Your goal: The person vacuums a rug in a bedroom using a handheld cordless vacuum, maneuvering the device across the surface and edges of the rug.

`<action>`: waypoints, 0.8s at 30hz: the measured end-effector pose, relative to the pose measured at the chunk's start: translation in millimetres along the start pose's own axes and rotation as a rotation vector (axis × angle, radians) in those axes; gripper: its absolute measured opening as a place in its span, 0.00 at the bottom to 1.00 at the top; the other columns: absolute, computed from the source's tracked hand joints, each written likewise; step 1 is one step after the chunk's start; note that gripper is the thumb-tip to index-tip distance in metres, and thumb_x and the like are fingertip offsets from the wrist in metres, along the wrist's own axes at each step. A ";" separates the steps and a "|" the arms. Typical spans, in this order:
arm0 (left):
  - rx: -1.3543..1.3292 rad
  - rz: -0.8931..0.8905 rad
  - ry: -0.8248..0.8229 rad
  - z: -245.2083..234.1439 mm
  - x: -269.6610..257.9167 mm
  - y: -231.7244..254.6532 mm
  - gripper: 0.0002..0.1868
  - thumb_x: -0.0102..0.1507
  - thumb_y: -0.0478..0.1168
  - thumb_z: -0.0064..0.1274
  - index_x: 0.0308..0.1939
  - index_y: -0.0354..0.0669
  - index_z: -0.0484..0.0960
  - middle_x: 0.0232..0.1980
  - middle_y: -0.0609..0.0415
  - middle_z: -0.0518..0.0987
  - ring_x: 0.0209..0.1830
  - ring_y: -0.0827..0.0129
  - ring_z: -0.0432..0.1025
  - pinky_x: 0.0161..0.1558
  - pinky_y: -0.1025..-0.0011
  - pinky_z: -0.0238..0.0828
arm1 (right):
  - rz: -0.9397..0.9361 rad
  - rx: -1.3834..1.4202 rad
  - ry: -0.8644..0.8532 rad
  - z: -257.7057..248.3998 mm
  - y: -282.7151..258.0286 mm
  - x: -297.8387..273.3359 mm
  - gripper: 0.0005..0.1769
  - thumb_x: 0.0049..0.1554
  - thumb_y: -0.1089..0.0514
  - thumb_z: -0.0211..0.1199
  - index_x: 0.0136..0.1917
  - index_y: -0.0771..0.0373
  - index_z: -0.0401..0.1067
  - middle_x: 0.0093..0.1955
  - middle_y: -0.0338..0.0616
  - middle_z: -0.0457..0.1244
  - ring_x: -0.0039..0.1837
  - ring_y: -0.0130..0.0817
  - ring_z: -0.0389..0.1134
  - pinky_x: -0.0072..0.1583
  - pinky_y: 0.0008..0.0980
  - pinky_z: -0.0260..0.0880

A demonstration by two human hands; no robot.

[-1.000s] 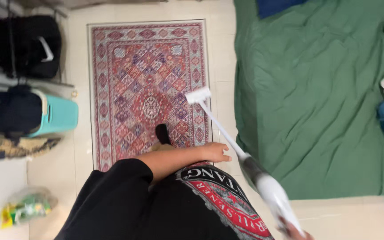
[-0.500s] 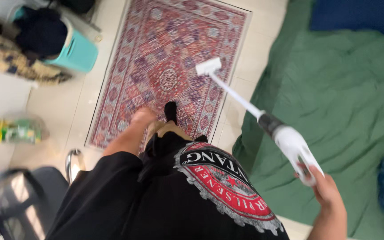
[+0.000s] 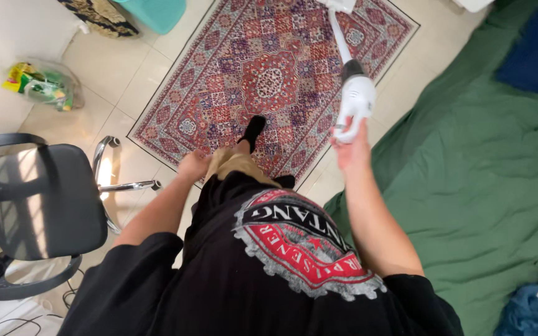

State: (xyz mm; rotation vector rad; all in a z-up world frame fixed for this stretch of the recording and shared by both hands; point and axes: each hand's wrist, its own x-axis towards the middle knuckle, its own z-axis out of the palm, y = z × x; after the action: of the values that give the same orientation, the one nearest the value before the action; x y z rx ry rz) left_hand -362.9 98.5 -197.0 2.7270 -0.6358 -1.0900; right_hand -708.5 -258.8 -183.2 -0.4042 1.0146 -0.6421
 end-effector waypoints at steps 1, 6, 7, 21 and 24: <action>-0.074 0.080 0.016 -2.0 -7.0 26.5 0.30 0.62 0.60 0.56 0.56 0.42 0.82 0.52 0.38 0.83 0.55 0.46 0.77 0.58 0.56 0.72 | 0.005 -0.039 0.011 16.4 10.1 -3.8 0.29 0.62 0.31 0.49 0.65 0.51 0.68 0.54 0.40 0.68 0.56 0.39 0.70 0.54 0.42 0.68; -0.843 0.562 -0.141 -14.8 -51.7 175.8 0.33 0.62 0.52 0.60 0.66 0.39 0.73 0.57 0.43 0.82 0.58 0.56 0.77 0.59 0.62 0.75 | -0.054 -0.140 -0.205 82.4 47.3 -38.4 0.25 0.67 0.42 0.43 0.68 0.55 0.66 0.57 0.43 0.68 0.56 0.34 0.68 0.55 0.41 0.66; -0.692 0.628 -0.077 -22.3 -61.0 198.9 0.33 0.62 0.52 0.60 0.67 0.39 0.73 0.59 0.42 0.80 0.59 0.55 0.76 0.60 0.61 0.73 | -0.035 -0.146 -0.250 93.2 53.2 -47.9 0.25 0.67 0.43 0.43 0.68 0.56 0.66 0.59 0.41 0.67 0.58 0.33 0.67 0.56 0.40 0.65; -0.420 0.799 0.338 -135.6 -78.1 118.8 0.27 0.55 0.44 0.63 0.57 0.39 0.80 0.53 0.42 0.76 0.55 0.47 0.73 0.56 0.57 0.72 | 0.273 -0.097 -0.585 238.4 158.0 -130.0 0.41 0.67 0.27 0.30 0.75 0.56 0.63 0.68 0.37 0.64 0.65 0.32 0.66 0.64 0.39 0.62; -0.362 0.763 0.351 -172.1 -50.7 62.3 0.25 0.56 0.44 0.64 0.56 0.41 0.81 0.50 0.42 0.79 0.53 0.46 0.74 0.54 0.55 0.72 | 0.291 -0.360 -0.574 277.3 190.6 -135.0 0.42 0.68 0.28 0.30 0.78 0.54 0.65 0.70 0.39 0.63 0.64 0.32 0.63 0.61 0.35 0.55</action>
State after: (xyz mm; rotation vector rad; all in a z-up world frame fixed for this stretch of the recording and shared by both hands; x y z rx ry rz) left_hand -298.8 59.3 -22.6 1.9942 -1.1391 -0.4661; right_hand -457.1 -21.1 -74.7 -0.6942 0.6136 -0.0595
